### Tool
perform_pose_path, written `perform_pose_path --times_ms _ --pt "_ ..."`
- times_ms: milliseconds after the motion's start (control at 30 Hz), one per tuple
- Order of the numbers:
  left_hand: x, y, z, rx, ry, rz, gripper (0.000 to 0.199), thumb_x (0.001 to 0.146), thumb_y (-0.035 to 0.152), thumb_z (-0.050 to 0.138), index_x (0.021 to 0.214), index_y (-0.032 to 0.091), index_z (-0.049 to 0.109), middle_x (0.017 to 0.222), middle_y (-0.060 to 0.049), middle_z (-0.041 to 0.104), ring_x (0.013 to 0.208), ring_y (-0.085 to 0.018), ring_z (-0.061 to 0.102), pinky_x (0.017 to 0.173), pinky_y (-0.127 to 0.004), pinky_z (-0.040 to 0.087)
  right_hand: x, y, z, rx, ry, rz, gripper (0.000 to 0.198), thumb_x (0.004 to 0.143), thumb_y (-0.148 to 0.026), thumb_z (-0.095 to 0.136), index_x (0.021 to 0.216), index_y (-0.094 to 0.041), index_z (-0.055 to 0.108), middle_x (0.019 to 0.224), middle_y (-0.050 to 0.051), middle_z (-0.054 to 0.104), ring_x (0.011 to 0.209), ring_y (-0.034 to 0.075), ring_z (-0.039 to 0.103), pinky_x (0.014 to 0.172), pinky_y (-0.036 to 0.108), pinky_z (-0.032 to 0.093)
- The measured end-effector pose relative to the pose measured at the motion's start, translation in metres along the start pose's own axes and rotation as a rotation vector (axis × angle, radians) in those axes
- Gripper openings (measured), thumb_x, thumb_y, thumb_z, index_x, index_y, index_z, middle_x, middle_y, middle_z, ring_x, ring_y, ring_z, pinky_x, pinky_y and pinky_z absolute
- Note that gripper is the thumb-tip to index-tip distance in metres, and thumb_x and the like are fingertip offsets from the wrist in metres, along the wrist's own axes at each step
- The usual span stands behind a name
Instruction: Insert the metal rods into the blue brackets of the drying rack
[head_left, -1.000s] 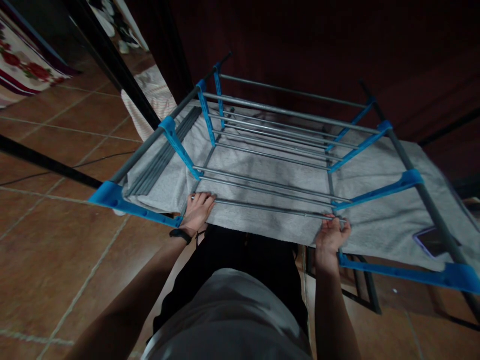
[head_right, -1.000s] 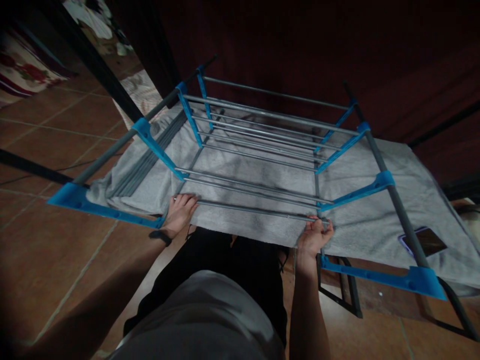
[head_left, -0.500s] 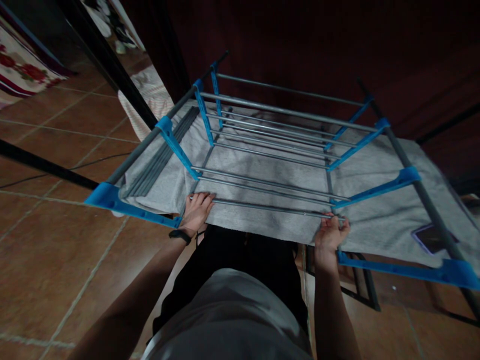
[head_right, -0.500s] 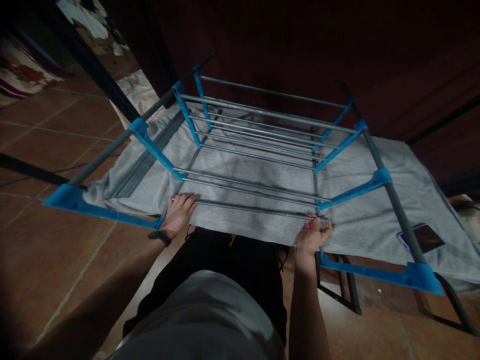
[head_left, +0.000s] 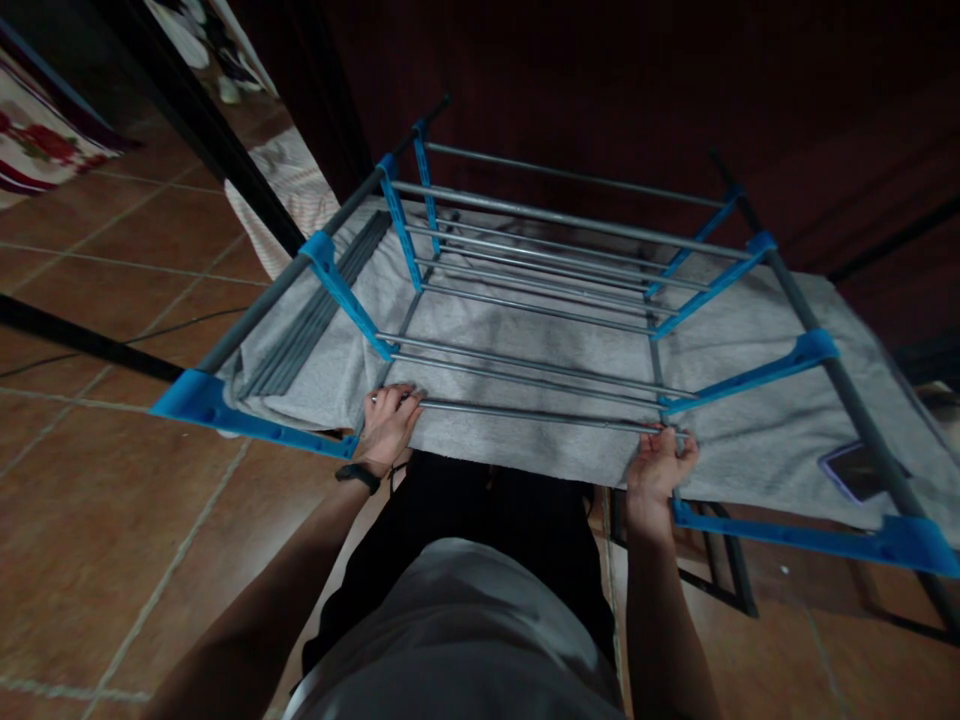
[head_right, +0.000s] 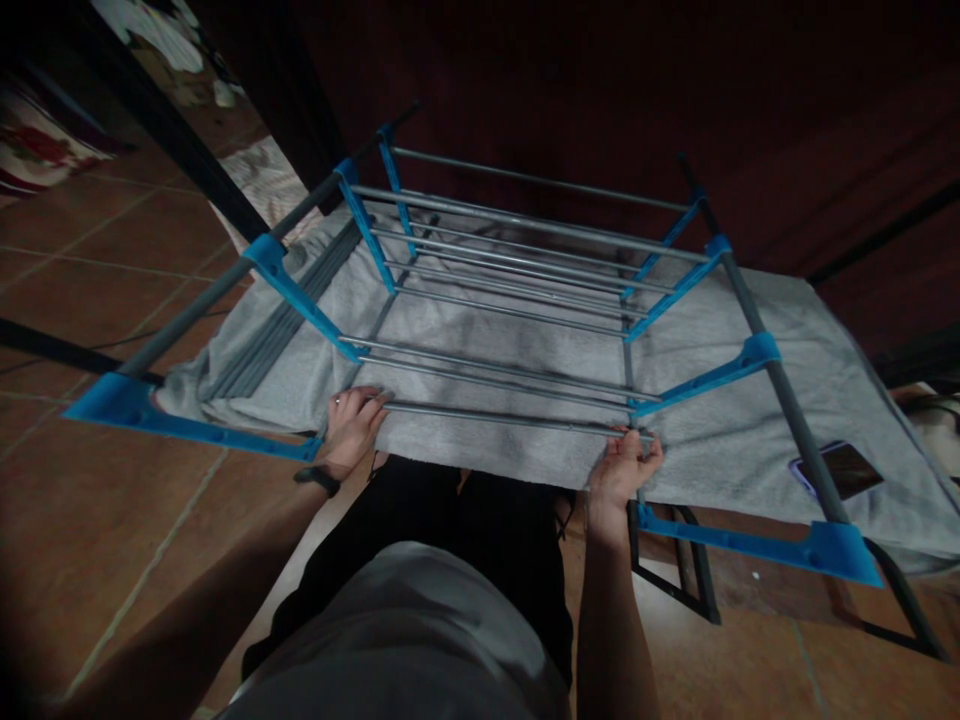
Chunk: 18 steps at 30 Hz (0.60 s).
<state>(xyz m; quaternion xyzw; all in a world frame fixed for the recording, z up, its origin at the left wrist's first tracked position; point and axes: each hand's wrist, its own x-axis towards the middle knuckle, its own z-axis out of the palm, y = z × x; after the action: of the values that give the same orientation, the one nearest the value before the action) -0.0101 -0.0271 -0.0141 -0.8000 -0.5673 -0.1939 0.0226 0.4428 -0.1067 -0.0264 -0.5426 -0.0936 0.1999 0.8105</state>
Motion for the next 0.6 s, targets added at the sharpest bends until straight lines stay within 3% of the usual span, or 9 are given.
perform_pose_path --times_ms 367,600 --pt "-0.0002 0.0021 0.0016 -0.003 0.0 -0.051 0.04 0.102 0.041 0.041 0.134 0.027 0.06 0.126 -0.011 0.06 0.119 -0.029 0.049 0.1 -0.046 0.036 0.0 0.0015 0.0023 -0.055 0.021 -0.017 0.049 0.079 -0.035 0.072 0.115 -0.033 0.039 0.094 -0.009 0.057 0.074 0.009 0.056 0.075 0.027 0.05" --pt "0.0004 0.0031 0.0013 0.015 -0.016 -0.065 0.038 0.102 0.043 0.04 0.131 0.029 0.062 0.119 -0.01 0.063 0.112 -0.029 0.051 0.097 -0.046 0.035 -0.0001 0.001 0.0017 -0.083 0.009 -0.025 0.048 0.08 -0.037 0.07 0.116 -0.034 0.039 0.091 -0.008 0.054 0.071 0.01 0.055 0.07 0.029 0.051"
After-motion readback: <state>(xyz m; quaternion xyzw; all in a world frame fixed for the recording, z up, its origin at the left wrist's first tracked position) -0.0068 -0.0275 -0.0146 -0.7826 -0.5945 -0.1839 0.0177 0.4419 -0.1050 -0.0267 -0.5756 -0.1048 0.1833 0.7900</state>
